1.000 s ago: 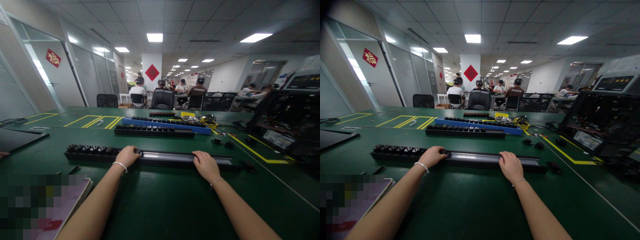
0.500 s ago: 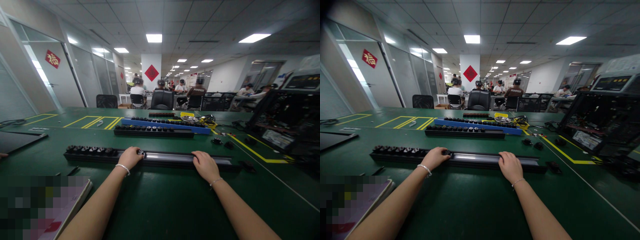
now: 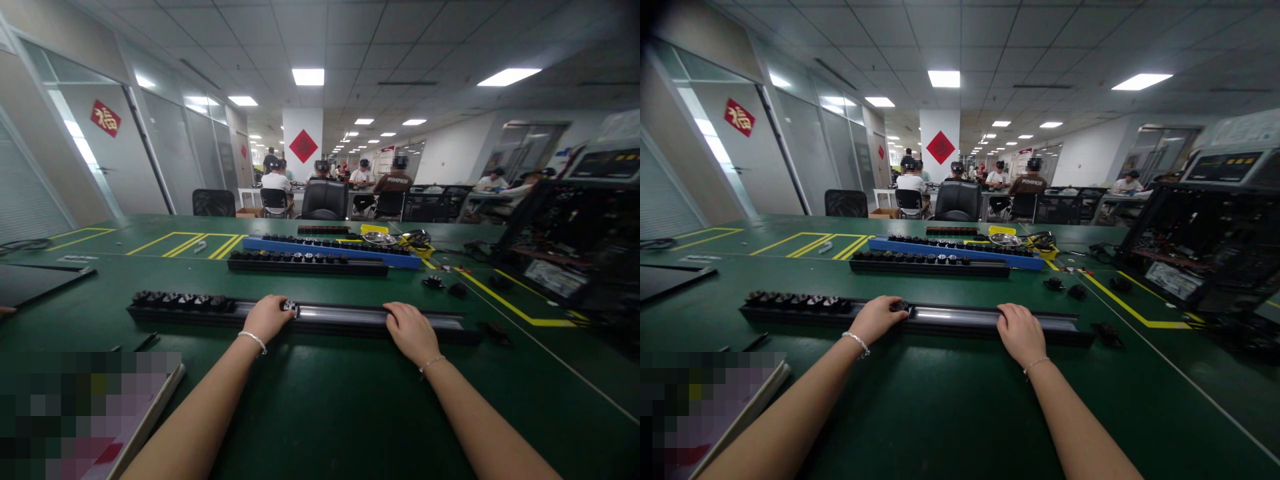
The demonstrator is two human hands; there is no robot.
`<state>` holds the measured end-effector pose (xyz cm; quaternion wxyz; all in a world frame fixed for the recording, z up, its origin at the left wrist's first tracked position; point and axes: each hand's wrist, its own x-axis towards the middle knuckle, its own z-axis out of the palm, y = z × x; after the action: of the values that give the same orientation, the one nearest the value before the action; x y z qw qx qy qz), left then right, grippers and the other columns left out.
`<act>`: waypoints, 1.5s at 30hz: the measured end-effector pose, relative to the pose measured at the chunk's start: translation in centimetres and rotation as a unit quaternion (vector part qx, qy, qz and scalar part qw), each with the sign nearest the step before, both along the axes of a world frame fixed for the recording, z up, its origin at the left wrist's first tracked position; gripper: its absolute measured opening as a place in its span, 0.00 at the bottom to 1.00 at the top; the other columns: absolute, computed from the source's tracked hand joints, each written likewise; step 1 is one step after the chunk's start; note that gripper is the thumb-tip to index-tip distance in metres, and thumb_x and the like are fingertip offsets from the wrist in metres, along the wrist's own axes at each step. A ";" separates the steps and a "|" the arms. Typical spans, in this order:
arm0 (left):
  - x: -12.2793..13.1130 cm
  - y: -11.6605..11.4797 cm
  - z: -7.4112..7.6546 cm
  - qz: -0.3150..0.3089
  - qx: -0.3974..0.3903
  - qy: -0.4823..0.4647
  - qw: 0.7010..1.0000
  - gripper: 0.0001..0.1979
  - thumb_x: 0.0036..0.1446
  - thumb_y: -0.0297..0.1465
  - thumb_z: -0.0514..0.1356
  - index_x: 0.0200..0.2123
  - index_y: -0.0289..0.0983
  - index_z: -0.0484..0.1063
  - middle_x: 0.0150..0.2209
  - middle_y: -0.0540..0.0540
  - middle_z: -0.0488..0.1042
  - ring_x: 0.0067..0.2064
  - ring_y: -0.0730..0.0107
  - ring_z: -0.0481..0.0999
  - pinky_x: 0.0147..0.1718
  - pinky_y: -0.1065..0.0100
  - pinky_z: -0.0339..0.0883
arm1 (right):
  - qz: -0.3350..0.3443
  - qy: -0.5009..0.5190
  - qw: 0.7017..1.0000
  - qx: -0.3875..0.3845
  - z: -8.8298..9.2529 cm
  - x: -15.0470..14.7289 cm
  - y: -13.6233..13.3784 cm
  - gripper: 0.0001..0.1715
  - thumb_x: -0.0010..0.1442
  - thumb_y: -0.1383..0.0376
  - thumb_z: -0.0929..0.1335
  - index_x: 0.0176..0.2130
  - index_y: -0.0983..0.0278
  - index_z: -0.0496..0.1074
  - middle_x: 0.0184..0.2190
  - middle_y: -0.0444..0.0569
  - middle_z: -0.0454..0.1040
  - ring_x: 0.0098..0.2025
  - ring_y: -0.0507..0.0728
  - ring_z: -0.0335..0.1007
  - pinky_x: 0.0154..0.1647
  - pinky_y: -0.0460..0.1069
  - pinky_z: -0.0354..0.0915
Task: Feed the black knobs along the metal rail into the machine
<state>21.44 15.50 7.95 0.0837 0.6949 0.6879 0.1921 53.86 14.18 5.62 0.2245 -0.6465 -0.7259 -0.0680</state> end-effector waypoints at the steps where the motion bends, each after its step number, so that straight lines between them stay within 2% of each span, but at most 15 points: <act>1: 0.0 0.0 -0.1 -0.002 0.002 -0.005 1.000 0.22 0.50 0.41 0.59 0.47 0.38 0.72 0.46 0.42 0.75 0.47 0.62 0.73 0.48 0.68 0.62 | 0.000 0.000 1.000 -0.002 0.0 0.0 0.0 0.22 0.59 0.64 0.56 0.47 0.63 0.70 0.48 0.49 0.71 0.52 0.57 0.62 0.51 0.53 0.58; 7: 0.3 -0.1 -0.3 -0.012 0.008 -0.040 0.999 0.25 0.50 0.39 0.60 0.50 0.35 0.69 0.48 0.42 0.74 0.49 0.63 0.72 0.49 0.69 0.61 | -0.004 0.003 1.000 -0.010 0.2 -0.1 -0.2 0.22 0.59 0.63 0.56 0.47 0.62 0.70 0.49 0.49 0.71 0.52 0.57 0.62 0.50 0.53 0.59; 26: 1.3 -0.6 -0.2 -0.049 0.010 -0.075 0.996 0.19 0.52 0.35 0.59 0.48 0.38 0.71 0.45 0.44 0.76 0.46 0.64 0.74 0.48 0.69 0.62 | -0.003 0.003 1.000 0.005 -0.3 0.0 0.2 0.21 0.59 0.64 0.57 0.46 0.62 0.71 0.48 0.49 0.71 0.52 0.57 0.62 0.51 0.53 0.58; 45: 1.7 -1.0 -0.1 -0.080 0.011 -0.079 0.994 0.20 0.53 0.35 0.57 0.50 0.38 0.70 0.47 0.45 0.75 0.49 0.63 0.73 0.50 0.67 0.62 | 0.001 0.013 1.000 0.006 0.1 -0.1 0.2 0.20 0.56 0.66 0.58 0.45 0.63 0.72 0.47 0.50 0.72 0.51 0.58 0.62 0.51 0.54 0.59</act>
<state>23.16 14.49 7.83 0.1453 0.7313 0.6192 0.2464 53.80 14.36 5.71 0.2375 -0.6452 -0.7234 -0.0635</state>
